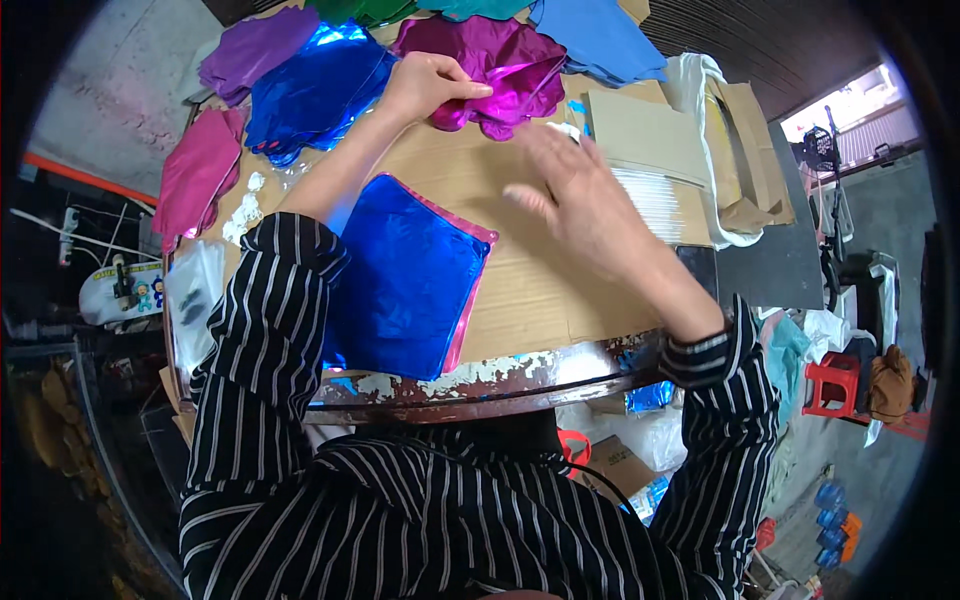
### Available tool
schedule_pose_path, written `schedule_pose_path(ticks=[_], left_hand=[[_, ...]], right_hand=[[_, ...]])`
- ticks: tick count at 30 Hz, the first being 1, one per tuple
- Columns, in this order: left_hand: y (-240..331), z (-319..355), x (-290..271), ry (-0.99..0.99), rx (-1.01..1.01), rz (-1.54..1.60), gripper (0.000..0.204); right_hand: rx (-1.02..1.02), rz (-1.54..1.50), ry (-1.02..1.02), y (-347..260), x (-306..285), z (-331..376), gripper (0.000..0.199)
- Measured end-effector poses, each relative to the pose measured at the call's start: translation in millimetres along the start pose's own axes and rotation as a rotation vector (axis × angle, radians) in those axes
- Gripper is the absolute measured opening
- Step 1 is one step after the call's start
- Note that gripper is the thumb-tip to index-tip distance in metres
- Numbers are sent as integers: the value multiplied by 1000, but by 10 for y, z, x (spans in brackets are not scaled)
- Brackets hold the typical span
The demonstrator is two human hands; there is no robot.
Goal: The person is sorting and packaging colored sheets into plastic and cardboard sleeves.
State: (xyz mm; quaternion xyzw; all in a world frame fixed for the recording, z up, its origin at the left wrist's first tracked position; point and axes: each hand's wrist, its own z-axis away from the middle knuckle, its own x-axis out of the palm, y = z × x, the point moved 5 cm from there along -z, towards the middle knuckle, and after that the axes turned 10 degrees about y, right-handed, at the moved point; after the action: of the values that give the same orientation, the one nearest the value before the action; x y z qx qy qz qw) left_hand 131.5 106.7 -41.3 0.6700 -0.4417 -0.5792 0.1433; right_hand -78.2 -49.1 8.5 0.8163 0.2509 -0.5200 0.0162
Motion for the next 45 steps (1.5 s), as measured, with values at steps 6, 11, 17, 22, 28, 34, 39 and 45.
schedule_pose_path(ticks=[6, 11, 17, 22, 28, 34, 39, 45], left_hand=[[-166, -80, 94, -139, -149, 369, 29], [-190, -152, 101, -132, -74, 220, 28], [-112, -135, 159, -116, -42, 91, 26], [-200, -166, 134, -183, -90, 259, 20], [-190, -211, 206, -289, -72, 341, 14], [-223, -203, 221, -239, -147, 348, 22], [-239, -280, 1, 165, -228, 242, 27], [40, -277, -7, 272, 28, 193, 24]], right_hand=[[42, 106, -1, 577, 377, -558, 62], [119, 156, -8, 657, 486, -657, 55], [-43, 244, 222, 618, 504, -577, 46], [17, 272, 60, 641, 550, -517, 39], [-250, 148, 281, 402, 401, -737, 35], [-138, 373, 162, 432, 533, -820, 23], [-108, 361, 113, 470, 558, -737, 16], [-64, 95, 112, 536, 681, -1057, 19]])
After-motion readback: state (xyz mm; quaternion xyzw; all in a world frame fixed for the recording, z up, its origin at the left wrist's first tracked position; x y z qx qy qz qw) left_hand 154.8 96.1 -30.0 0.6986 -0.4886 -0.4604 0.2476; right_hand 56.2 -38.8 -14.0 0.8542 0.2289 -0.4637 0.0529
